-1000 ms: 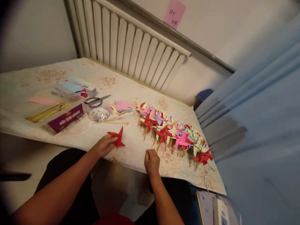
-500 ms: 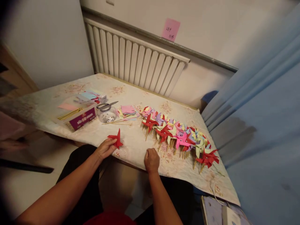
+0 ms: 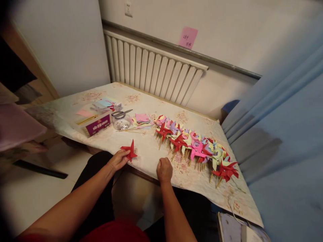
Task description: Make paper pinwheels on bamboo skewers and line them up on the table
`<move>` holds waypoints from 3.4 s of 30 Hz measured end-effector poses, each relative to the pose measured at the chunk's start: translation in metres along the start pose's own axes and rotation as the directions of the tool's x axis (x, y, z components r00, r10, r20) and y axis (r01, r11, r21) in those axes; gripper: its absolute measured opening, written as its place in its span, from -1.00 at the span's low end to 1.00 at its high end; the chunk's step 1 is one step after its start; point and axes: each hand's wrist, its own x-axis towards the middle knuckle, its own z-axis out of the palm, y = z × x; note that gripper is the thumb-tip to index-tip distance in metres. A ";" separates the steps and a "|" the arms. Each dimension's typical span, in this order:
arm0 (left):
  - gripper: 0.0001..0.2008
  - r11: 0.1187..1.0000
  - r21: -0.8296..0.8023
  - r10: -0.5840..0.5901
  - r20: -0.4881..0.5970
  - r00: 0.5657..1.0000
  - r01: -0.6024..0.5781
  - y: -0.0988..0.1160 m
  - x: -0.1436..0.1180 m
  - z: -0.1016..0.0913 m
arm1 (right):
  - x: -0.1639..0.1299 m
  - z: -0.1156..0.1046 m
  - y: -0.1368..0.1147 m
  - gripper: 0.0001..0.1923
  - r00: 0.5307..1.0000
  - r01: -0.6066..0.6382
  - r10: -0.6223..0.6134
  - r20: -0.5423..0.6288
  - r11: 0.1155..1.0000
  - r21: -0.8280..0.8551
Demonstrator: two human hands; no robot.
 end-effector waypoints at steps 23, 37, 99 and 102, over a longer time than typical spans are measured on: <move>-0.75 0.998 0.004 -0.068 0.087 0.994 0.068 0.001 -0.004 -0.009 | -0.012 -0.001 0.001 -0.80 0.997 0.068 -0.065 -0.043 0.995 0.070; -0.67 0.994 -0.019 -0.107 0.113 0.988 0.110 -0.002 -0.003 -0.013 | -0.015 0.004 0.003 -0.81 0.994 0.089 -0.084 -0.073 0.994 0.065; -0.70 0.985 0.016 -0.170 0.075 0.983 0.169 -0.013 -0.001 -0.006 | 0.145 0.131 -0.087 -0.76 0.979 0.165 -0.159 0.129 0.986 -0.039; -0.70 0.988 0.024 -0.153 0.086 0.985 0.151 -0.013 -0.001 -0.008 | 0.135 0.128 -0.085 -0.75 0.974 0.195 -0.188 0.129 0.980 -0.040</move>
